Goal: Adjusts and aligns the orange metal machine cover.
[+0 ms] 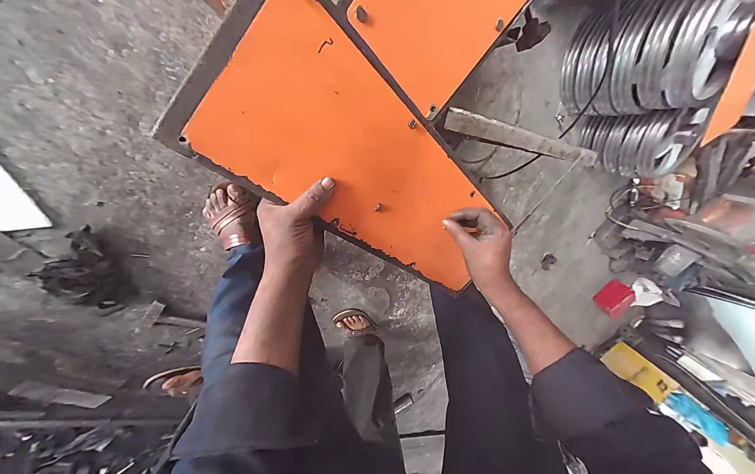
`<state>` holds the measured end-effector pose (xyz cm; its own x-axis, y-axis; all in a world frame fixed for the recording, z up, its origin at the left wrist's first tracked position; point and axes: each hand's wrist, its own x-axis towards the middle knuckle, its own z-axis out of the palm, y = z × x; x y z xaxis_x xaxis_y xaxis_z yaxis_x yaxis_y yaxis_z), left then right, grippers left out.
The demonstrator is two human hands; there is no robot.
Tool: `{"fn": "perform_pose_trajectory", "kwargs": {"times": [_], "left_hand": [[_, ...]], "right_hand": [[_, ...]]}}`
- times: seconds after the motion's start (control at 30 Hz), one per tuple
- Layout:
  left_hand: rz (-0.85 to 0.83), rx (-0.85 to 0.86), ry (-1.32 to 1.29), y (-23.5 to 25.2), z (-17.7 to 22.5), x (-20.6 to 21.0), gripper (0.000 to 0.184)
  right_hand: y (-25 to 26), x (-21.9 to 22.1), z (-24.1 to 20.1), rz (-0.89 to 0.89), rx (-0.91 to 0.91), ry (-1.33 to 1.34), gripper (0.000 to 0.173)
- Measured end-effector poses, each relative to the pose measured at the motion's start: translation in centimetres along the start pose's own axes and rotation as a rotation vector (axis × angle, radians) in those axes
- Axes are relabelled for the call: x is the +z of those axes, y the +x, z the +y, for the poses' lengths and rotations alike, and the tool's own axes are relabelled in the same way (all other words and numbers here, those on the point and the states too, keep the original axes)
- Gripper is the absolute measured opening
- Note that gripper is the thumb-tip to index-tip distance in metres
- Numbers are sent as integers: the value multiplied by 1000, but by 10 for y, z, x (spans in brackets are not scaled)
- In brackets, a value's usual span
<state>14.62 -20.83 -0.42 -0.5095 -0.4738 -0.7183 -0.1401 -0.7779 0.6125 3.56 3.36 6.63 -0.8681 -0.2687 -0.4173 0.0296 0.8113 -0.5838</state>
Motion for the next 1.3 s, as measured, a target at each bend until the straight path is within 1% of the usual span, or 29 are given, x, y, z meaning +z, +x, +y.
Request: {"fn": "perform_pose_trajectory", "kwargs": {"times": [0.07, 0.13, 0.2, 0.27, 0.37, 0.4, 0.43, 0.5, 0.53, 0.57, 0.67, 0.77, 0.87, 0.93, 1.07, 1.2, 1.3], "left_hand": [[1, 11, -20, 3, 0, 1, 50], [5, 27, -51, 4, -1, 1, 51], [5, 22, -31, 4, 0, 1, 50], [17, 28, -48, 7, 0, 1, 53], [19, 22, -49, 7, -1, 1, 54], [22, 17, -49, 7, 0, 1, 54], [26, 15, -50, 6, 0, 1, 54], [31, 15, -56, 8, 0, 2, 54], [26, 17, -63, 8, 0, 1, 53], [22, 16, -69, 8, -1, 1, 54], [3, 14, -62, 7, 0, 0, 53], [3, 26, -61, 8, 2, 1, 53], [6, 22, -78, 8, 1, 1, 53], [15, 12, -77, 7, 1, 0, 53], [-6, 19, -84, 8, -1, 0, 53], [-9, 26, -76, 8, 1, 0, 51], [-11, 23, -68, 9, -1, -1, 51]], "right_hand": [[5, -9, 5, 80, 58, 46, 18], [14, -21, 10, 113, 103, 53, 22], [27, -27, 11, 97, 114, -1, 25], [42, -27, 11, 83, 131, -82, 22], [55, -33, 9, 5, 141, -169, 19], [56, -35, 7, -22, 99, -217, 18], [55, -37, 6, -47, 16, -281, 16], [58, -40, 4, -89, -192, -407, 12], [60, -42, 3, -113, -240, -440, 11], [62, -44, 2, -131, -246, -447, 11], [65, -46, 0, -148, -169, -438, 13], [63, -43, 4, -102, -96, -401, 19], [59, -36, 9, -60, 27, -319, 25], [57, -31, 10, -35, 77, -309, 30], [54, -26, 5, -7, 13, -457, 42], [55, -20, -1, -71, -47, -699, 46], [55, -15, 0, -49, -122, -884, 46]]}}
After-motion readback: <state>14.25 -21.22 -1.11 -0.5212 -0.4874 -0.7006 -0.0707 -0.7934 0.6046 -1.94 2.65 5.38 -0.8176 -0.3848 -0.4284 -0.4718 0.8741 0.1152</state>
